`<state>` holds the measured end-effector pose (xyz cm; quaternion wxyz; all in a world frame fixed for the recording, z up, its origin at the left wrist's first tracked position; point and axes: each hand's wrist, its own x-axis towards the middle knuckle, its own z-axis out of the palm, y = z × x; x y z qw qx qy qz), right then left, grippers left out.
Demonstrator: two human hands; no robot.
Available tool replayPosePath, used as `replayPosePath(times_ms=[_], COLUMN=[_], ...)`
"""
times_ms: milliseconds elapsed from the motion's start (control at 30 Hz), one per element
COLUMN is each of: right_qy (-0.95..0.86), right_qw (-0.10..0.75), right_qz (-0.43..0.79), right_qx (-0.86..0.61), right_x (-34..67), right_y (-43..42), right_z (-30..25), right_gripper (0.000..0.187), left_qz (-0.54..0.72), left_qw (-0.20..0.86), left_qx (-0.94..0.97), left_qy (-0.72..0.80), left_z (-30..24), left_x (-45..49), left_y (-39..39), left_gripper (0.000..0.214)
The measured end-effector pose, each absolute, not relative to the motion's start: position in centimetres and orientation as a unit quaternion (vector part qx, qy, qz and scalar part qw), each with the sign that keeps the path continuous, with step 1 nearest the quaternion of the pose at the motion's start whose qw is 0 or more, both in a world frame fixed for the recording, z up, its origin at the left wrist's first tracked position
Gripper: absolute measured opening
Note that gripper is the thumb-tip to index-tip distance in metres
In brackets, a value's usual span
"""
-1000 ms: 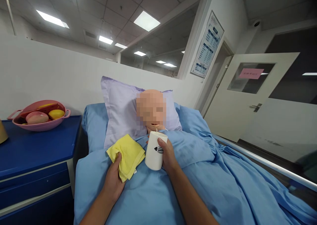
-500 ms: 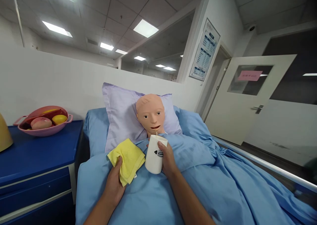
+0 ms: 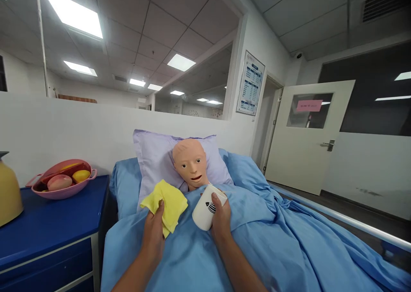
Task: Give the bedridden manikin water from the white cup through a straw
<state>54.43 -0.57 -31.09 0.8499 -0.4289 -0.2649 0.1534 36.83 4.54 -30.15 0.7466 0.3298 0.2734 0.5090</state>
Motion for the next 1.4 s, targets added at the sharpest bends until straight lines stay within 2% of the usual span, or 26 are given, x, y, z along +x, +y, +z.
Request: replayPosePath(times_ms=[133, 267, 367, 433, 500, 600, 767, 967, 1067, 1200, 1400], right_qy=[-0.245, -0.237, -0.223, -0.222, -0.221, -0.209, -0.206, -0.221, -0.212, -0.220, -0.254], right_qw=[0.862, 0.864, 0.865, 0.873, 0.884, 0.889, 0.889, 0.887, 0.885, 0.883, 0.875], right_qz=[0.145, 0.149, 0.151, 0.147, 0.137, 0.142, 0.163, 0.165, 0.160, 0.162, 0.132], right_qx=[-0.420, -0.419, -0.423, -0.409, -0.389, -0.383, -0.376, -0.370, -0.382, -0.382, -0.390], right_x=[55.5, 56.0, 56.2, 56.3, 56.4, 56.4, 56.0, 56.0, 56.2, 56.3, 56.3], right_y=[-0.9, -0.9, -0.8, -0.6, -0.5, -0.6, -1.0, -0.8, -0.7, -0.6, -0.5], right_z=[-30.6, -30.6, -30.9, -31.0, -31.0, -30.8, -30.3, -30.5, -30.7, -30.9, -31.0], right_gripper=[0.055, 0.055, 0.055, 0.054, 0.051, 0.048, 0.050, 0.050, 0.052, 0.052, 0.049], left_qz=[0.590, 0.623, 0.601, 0.555, 0.491, 0.426, 0.419, 0.360, 0.353, 0.359, 0.423], left_qw=[0.640, 0.520, 0.374, 0.275, 0.219, 0.218, 0.277, 0.454, 0.497, 0.473, 0.322], left_qx=[0.446, 0.580, 0.706, 0.781, 0.835, 0.869, 0.861, 0.815, 0.792, 0.804, 0.841], left_qy=[0.207, 0.073, -0.022, -0.082, -0.120, -0.125, -0.079, -0.023, -0.007, -0.024, -0.106], left_z=[-27.6, -25.1, -23.5, -23.1, -23.3, -24.4, -26.3, -27.0, -27.4, -27.5, -23.8], left_x=[39.0, 42.0, 44.2, 45.7, 47.0, 48.4, 48.7, 47.0, 45.9, 44.7, 45.5], left_y=[5.2, 6.1, 6.8, 7.6, 8.4, 9.5, 10.1, 9.8, 9.9, 10.0, 9.0], left_gripper=[0.031, 0.039, 0.044, 0.041, 0.035, 0.030, 0.026, 0.028, 0.028, 0.027, 0.024])
